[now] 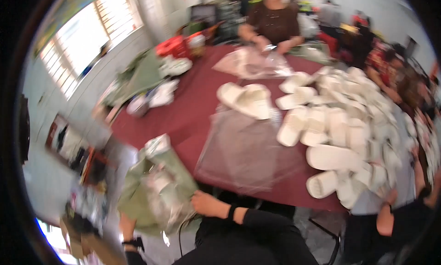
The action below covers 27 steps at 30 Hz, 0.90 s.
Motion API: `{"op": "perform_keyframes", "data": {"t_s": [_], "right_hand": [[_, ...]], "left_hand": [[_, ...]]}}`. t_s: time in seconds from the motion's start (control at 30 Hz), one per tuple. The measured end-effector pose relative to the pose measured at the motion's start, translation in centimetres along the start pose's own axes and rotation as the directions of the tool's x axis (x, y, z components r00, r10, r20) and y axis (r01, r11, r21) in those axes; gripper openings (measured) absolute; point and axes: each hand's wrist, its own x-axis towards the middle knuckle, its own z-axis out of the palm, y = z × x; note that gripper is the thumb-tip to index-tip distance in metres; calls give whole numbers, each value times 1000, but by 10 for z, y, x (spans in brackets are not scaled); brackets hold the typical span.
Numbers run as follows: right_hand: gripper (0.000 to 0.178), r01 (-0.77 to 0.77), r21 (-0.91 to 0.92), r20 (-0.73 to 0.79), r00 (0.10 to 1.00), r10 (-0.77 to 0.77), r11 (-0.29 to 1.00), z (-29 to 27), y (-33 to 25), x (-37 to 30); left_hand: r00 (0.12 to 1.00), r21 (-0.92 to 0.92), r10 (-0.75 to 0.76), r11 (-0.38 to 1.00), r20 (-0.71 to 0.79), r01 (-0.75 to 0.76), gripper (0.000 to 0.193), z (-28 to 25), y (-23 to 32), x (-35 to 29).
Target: Packing pairs of slippers into plastic bags at a manufacturing table.
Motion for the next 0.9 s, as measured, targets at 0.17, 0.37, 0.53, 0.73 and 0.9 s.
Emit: {"op": "perform_keyframes", "data": {"t_s": [0.17, 0.37, 0.53, 0.73, 0.9], "right_hand": [[16, 7, 300, -54, 998, 10, 954, 9, 1, 13], [40, -441, 294, -224, 830, 510, 848, -50, 30, -25], [57, -917, 7, -57, 398, 916, 399, -63, 51, -82], [65, -926, -96, 81, 359, 930, 366, -43, 46, -128], [66, -901, -88, 26, 424, 905, 425, -58, 37, -156]], "left_hand": [[851, 300, 526, 814, -13, -498, 41, -35, 40, -2], [832, -116, 545, 838, 104, -534, 38, -111, 215, 18], [529, -493, 848, 472, 28, -730, 52, -97, 330, 36], [428, -149, 903, 421, -21, -895, 61, -7, 424, 49], [399, -89, 915, 393, -56, -915, 61, 6, 462, 21]]}}
